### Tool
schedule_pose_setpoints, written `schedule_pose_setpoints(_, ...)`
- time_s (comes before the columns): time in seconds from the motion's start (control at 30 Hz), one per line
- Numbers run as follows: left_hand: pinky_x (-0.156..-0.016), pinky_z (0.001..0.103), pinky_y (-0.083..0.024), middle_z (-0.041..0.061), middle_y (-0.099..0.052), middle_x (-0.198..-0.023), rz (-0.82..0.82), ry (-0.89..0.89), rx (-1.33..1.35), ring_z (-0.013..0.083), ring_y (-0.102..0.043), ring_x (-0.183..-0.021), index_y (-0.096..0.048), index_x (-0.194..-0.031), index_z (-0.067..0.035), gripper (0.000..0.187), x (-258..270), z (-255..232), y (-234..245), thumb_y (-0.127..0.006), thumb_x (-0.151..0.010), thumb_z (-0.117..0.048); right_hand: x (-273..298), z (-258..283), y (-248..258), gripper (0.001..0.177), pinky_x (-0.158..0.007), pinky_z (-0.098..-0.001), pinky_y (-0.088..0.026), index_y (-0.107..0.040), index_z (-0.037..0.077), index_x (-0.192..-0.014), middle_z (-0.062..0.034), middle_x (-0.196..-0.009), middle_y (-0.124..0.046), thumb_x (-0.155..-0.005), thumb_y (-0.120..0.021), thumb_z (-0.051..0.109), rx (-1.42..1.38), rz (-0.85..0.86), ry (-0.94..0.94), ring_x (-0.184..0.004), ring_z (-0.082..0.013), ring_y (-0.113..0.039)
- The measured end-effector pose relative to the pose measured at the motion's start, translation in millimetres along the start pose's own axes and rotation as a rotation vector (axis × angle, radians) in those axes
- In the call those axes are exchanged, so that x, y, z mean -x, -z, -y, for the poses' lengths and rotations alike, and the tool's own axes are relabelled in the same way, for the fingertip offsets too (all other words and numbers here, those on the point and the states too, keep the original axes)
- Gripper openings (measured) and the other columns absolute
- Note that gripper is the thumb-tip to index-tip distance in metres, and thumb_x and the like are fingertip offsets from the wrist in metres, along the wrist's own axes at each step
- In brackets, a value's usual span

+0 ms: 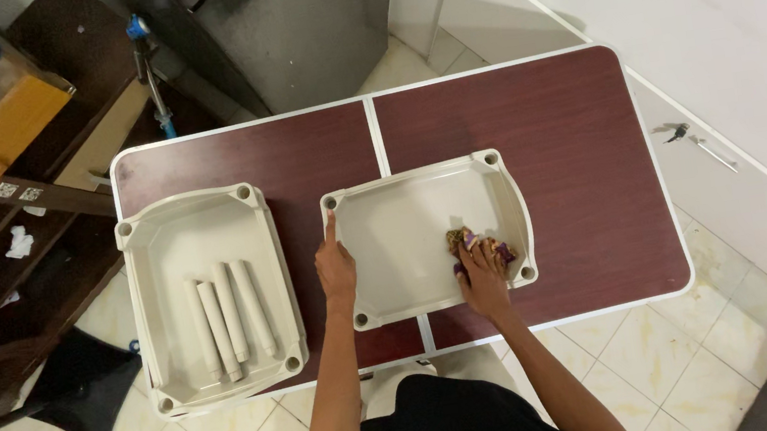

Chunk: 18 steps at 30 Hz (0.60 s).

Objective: The person assembles a white plastic stool by inserting cylindrical legs into the seat base. They then wipe the seat surface with a patterned cloth.

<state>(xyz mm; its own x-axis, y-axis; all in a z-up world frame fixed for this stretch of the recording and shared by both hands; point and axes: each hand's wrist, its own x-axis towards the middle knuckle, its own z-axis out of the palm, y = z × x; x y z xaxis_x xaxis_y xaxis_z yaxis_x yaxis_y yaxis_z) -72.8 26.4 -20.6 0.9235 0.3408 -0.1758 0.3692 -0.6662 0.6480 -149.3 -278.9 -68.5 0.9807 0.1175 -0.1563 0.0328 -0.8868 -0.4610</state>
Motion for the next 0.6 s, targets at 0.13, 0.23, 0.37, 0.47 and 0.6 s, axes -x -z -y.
schedule_pose_setpoints(0.13,-0.072,0.05,-0.056,0.02,-0.065,-0.08,-0.005,-0.028,-0.005,0.0348,-0.069,-0.07,-0.039,-0.158,-0.03,0.075,2,0,-3,-0.056,-0.095,0.006,13,1,-3,0.064,-0.123,-0.0577,-0.021,-0.042,0.011,-0.154,-0.0237,-0.159,-0.036,-0.094,-0.058,0.024,0.013,0.034,-0.028,-0.151,-0.0449,-0.026)
schedule_pose_setpoints(0.23,-0.073,0.05,-0.055,0.02,-0.064,-0.078,0.029,-0.006,0.007,0.0337,-0.068,-0.069,-0.039,-0.159,-0.029,0.074,1,0,0,-0.055,-0.096,0.007,4,-2,-7,0.062,-0.122,-0.0586,-0.02,-0.041,0.008,-0.153,-0.0255,-0.159,-0.035,-0.096,-0.058,0.025,0.038,0.022,-0.008,-0.151,-0.0464,-0.024)
schedule_pose_setpoints(0.37,-0.071,0.049,-0.055,0.02,-0.063,-0.078,0.023,-0.041,0.019,0.0325,-0.066,-0.068,-0.039,-0.159,-0.027,0.076,2,0,2,-0.057,-0.093,0.007,-21,-10,-9,0.062,-0.123,-0.0577,-0.02,-0.039,0.006,-0.154,-0.0269,-0.16,-0.033,-0.097,-0.056,0.022,0.011,0.028,-0.004,-0.152,-0.0476,-0.021)
schedule_pose_setpoints(0.47,-0.068,0.048,-0.055,0.019,-0.063,-0.077,0.016,-0.055,0.058,0.0303,-0.065,-0.065,-0.039,-0.158,-0.027,0.076,5,-1,4,-0.057,-0.093,0.008,-53,-18,-4,0.064,-0.122,-0.0578,-0.019,-0.037,0.005,-0.156,-0.0272,-0.16,-0.032,-0.097,-0.055,0.021,0.039,0.028,0.012,-0.152,-0.0479,-0.019)
schedule_pose_setpoints(0.6,-0.065,0.048,-0.053,0.018,-0.059,-0.074,0.023,-0.039,0.057,0.0283,-0.061,-0.061,-0.039,-0.159,-0.028,0.077,6,-5,8,-0.055,-0.093,0.009,-98,-18,4,0.063,-0.123,-0.0567,-0.02,-0.038,0.009,-0.156,-0.024,-0.163,-0.031,-0.097,-0.055,0.02,0.041,-0.014,-0.008,-0.154,-0.0454,-0.019)
